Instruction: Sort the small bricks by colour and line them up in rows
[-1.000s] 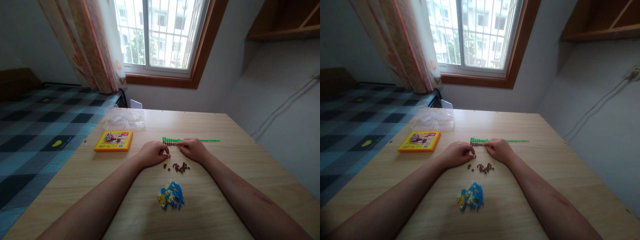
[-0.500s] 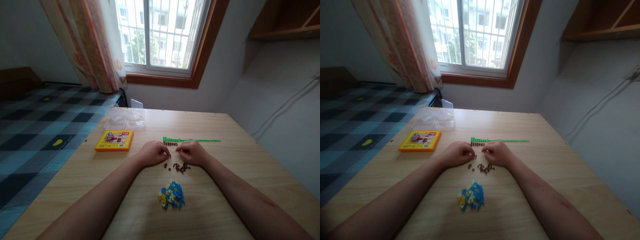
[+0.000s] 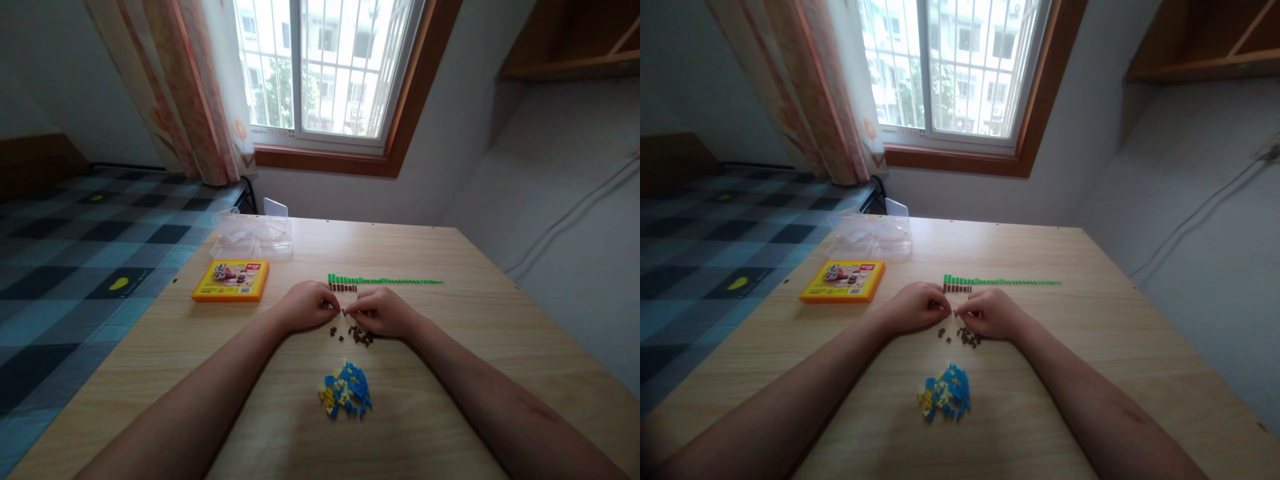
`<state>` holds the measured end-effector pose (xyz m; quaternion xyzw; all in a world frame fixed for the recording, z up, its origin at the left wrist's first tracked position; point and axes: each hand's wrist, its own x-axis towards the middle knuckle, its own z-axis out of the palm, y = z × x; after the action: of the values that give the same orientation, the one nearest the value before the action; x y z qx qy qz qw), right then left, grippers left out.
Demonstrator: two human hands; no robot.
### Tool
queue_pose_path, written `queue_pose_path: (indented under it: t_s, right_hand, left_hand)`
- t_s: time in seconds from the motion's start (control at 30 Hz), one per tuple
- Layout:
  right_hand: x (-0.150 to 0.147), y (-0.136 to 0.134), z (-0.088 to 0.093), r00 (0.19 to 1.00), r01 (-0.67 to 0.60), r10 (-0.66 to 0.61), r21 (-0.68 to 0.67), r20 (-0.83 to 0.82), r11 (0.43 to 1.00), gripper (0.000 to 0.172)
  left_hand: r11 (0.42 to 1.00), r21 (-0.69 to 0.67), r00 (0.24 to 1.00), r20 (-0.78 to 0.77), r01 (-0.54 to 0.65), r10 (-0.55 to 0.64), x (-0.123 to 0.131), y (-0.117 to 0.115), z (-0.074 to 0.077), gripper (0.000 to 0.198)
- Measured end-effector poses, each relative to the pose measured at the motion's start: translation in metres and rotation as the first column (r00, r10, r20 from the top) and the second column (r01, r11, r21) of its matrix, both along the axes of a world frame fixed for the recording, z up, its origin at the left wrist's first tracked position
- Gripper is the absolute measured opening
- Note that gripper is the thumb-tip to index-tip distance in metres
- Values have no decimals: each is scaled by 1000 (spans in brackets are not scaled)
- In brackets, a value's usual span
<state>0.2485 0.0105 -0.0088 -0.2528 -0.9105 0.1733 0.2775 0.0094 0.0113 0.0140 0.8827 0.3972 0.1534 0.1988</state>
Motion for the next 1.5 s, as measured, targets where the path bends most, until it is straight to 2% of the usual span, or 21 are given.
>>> queue_pose_path:
  t_s: [0.17, 0.3, 0.4, 0.5, 1.5]
  right_hand:
    - [4, 0, 1, 998, 46, -48, 29, 42, 998, 21]
    - [16, 8, -1, 980, 193, -195, 32, 52, 981, 20]
    - [23, 15, -6, 944, 319, -322, 54, 72, 946, 20]
    - [25, 20, -9, 915, 388, -394, 78, 84, 918, 21]
    - [23, 23, -10, 927, 364, -367, 56, 71, 930, 22]
  left_hand:
    - [1000, -1, 1000, -12, -28, 28, 1, 1, -1, 23]
    - [999, 4, 999, -9, -36, 36, 1, 0, 0, 22]
    - [999, 1, 999, -16, -34, 34, 1, 0, 0, 22]
    - [999, -11, 999, -21, -35, 34, 1, 0, 1, 22]
    - [1000, 10, 999, -27, -26, 26, 2, -1, 2, 22]
